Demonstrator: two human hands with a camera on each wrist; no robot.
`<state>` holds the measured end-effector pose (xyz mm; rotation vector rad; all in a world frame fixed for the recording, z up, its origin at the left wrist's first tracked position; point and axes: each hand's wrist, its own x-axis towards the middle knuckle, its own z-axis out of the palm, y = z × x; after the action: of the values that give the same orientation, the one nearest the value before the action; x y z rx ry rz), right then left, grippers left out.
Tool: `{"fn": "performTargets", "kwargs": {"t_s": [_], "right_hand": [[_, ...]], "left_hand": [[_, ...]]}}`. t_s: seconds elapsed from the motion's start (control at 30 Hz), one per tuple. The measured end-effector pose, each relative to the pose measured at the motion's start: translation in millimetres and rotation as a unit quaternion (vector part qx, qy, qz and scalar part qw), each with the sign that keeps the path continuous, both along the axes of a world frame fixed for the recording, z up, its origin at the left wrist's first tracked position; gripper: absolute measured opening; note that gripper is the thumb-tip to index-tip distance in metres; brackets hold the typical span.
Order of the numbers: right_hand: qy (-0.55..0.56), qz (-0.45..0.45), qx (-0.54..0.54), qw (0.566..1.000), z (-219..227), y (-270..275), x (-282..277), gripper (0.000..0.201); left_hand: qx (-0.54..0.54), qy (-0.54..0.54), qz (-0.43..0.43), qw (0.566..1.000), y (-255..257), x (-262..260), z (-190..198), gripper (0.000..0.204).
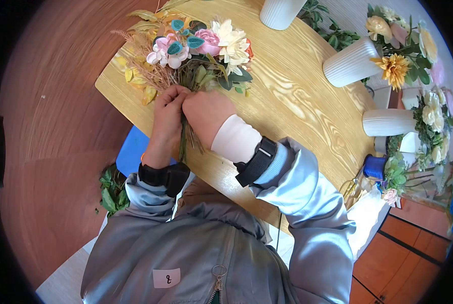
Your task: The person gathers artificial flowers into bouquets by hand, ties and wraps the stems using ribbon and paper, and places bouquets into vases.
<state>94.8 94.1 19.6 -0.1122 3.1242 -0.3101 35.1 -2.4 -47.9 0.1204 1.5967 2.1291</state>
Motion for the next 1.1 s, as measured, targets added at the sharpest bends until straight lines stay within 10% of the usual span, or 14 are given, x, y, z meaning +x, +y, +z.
{"fn": "performTargets", "kwargs": {"t_s": [0.1,0.3,0.37,0.4,0.47,0.57,0.87,1.1], "right_hand": [[-0.038,0.013,0.014,0.999,-2,8,-4,0.007],[-0.037,0.026,-0.381,0.924,-20,32,2,0.022],[-0.058,-0.033,-0.622,0.78,-32,28,7,0.026],[-0.059,-0.033,-0.623,0.78,-39,28,7,0.026],[-0.094,-0.043,-0.772,0.628,-46,24,6,0.021],[-0.093,-0.063,-0.85,0.515,-39,13,5,0.017],[-0.134,-0.128,-0.757,0.626,-40,25,3,0.019],[-0.133,-0.125,-0.755,0.63,-45,18,1,0.017]], "left_hand": [[-0.003,-0.031,-0.004,1.0,-3,-1,8,0.006],[0.02,-0.054,-0.014,0.998,-6,-7,5,0.004],[0.022,-0.055,-0.011,0.998,-6,-7,4,0.004],[0.04,-0.057,-0.013,0.998,-6,-8,3,0.004],[0.056,-0.059,-0.014,0.997,-6,-9,2,0.004],[0.088,-0.092,-0.01,0.992,-8,-9,4,0.003],[0.221,-0.267,-0.117,0.931,-33,-12,16,0.008],[0.265,-0.302,-0.087,0.912,-48,-9,5,0.007]]}}
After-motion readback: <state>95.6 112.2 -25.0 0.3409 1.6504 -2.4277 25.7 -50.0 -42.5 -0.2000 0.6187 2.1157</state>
